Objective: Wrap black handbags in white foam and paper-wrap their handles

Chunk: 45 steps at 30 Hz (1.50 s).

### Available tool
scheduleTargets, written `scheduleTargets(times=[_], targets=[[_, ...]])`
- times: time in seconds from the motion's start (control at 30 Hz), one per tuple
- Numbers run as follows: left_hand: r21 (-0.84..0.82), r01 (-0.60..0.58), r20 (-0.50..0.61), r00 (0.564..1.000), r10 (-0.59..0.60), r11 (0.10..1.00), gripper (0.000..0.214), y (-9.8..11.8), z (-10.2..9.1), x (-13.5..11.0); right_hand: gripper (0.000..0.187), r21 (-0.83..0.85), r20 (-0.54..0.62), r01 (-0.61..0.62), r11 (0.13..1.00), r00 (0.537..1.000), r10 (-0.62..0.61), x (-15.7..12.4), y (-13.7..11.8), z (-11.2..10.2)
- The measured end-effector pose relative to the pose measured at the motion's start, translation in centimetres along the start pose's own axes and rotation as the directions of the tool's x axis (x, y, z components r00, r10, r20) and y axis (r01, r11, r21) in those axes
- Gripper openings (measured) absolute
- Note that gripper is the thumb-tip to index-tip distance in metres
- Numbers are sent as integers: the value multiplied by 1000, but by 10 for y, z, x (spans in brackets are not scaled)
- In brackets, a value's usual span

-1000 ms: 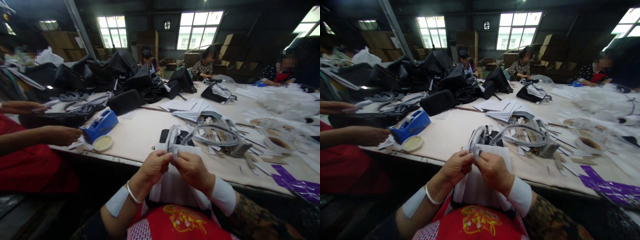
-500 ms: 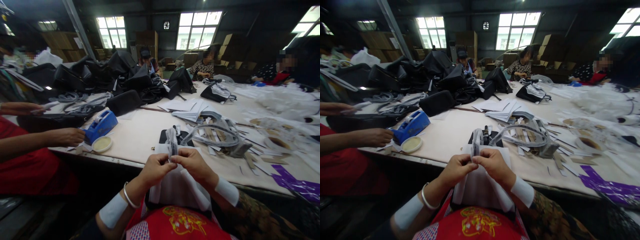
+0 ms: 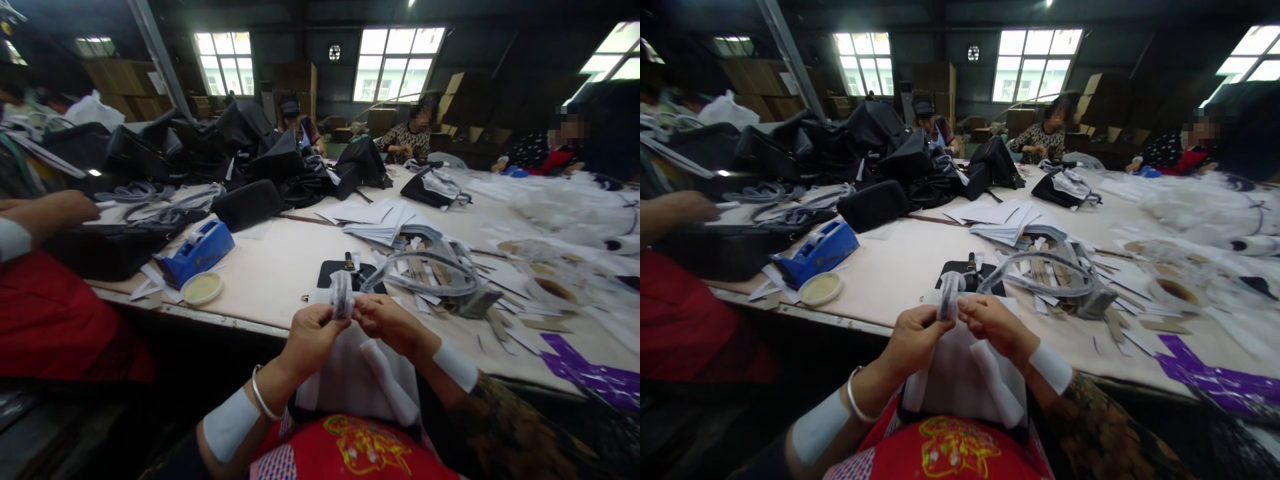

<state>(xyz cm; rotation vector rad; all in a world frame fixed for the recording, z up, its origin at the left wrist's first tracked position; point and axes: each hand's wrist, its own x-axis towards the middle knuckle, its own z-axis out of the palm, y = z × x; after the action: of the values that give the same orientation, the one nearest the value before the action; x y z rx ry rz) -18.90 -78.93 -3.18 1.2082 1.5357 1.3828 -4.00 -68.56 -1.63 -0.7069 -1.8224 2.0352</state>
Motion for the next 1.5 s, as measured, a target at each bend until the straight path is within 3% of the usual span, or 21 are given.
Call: scheduleTargets(times=[0.07,0.13,0.2,0.3,0.37,0.43,0.5,0.57,0.6,0.63,0.67,0.73,0.77,0.83,0.9,1.0,1.1,1.17,1.27,1.33,1.5], targets=[[199,-110,3,994,111,974,14,-3,1,-5,47,206,-7,-120,971,992,124,4,-3,2],[323,-163,-3,985,174,932,15,-6,1,-8,45,262,-62,-164,951,981,186,8,-4,9],[330,-142,20,989,143,933,17,-5,-3,-8,43,245,-131,-146,958,975,182,10,-3,15],[10,68,156,985,-68,998,27,0,-12,-1,32,60,-160,-7,998,987,17,8,-2,19],[-277,291,275,937,-215,916,39,3,-18,6,23,-187,-125,123,975,981,-148,6,1,19],[-437,450,342,884,-318,779,44,4,-20,14,19,-486,-70,244,839,946,-315,4,5,19],[-506,514,346,856,-383,693,46,1,-17,20,18,-724,-13,295,624,898,-440,2,9,20],[-555,508,296,861,-415,658,46,-2,-14,22,14,-829,25,292,477,871,-490,-1,10,20],[-567,491,267,869,-416,661,45,-3,-12,22,13,-835,20,284,471,872,-489,-3,10,20],[-564,464,240,883,-402,683,43,-4,-11,21,14,-806,1,276,524,886,-465,-3,9,19],[-544,431,218,901,-375,719,39,-4,-10,19,19,-731,-40,253,634,911,-410,-4,8,18],[-457,349,188,937,-294,819,30,-3,-9,16,35,-398,-146,105,911,973,-176,-2,5,13],[-386,298,176,953,-248,873,26,-2,-8,14,40,-165,-168,-11,986,986,-17,1,5,10],[-206,194,153,975,-164,959,18,-1,-5,10,43,232,-138,-216,948,958,252,7,5,7],[12,92,122,988,-93,996,16,0,-3,6,38,412,-120,-290,864,922,367,13,8,6],[294,-66,139,990,25,954,18,-3,-5,2,32,458,-169,-251,853,917,361,18,14,10],[427,-192,96,981,167,884,12,-9,-17,-5,34,452,-194,-197,870,930,311,14,17,13],[497,-138,-56,980,190,857,17,-15,-26,-11,33,461,-194,-206,863,926,325,11,18,14],[576,69,-194,980,54,814,23,-27,-31,-23,32,484,-195,-243,840,906,374,8,18,16],[605,135,-170,985,-38,785,25,-34,-29,-31,30,496,-204,-249,832,898,390,9,18,17],[633,120,-70,993,-97,765,26,-35,-26,-43,26,529,-216,-251,811,884,414,10,17,21]])
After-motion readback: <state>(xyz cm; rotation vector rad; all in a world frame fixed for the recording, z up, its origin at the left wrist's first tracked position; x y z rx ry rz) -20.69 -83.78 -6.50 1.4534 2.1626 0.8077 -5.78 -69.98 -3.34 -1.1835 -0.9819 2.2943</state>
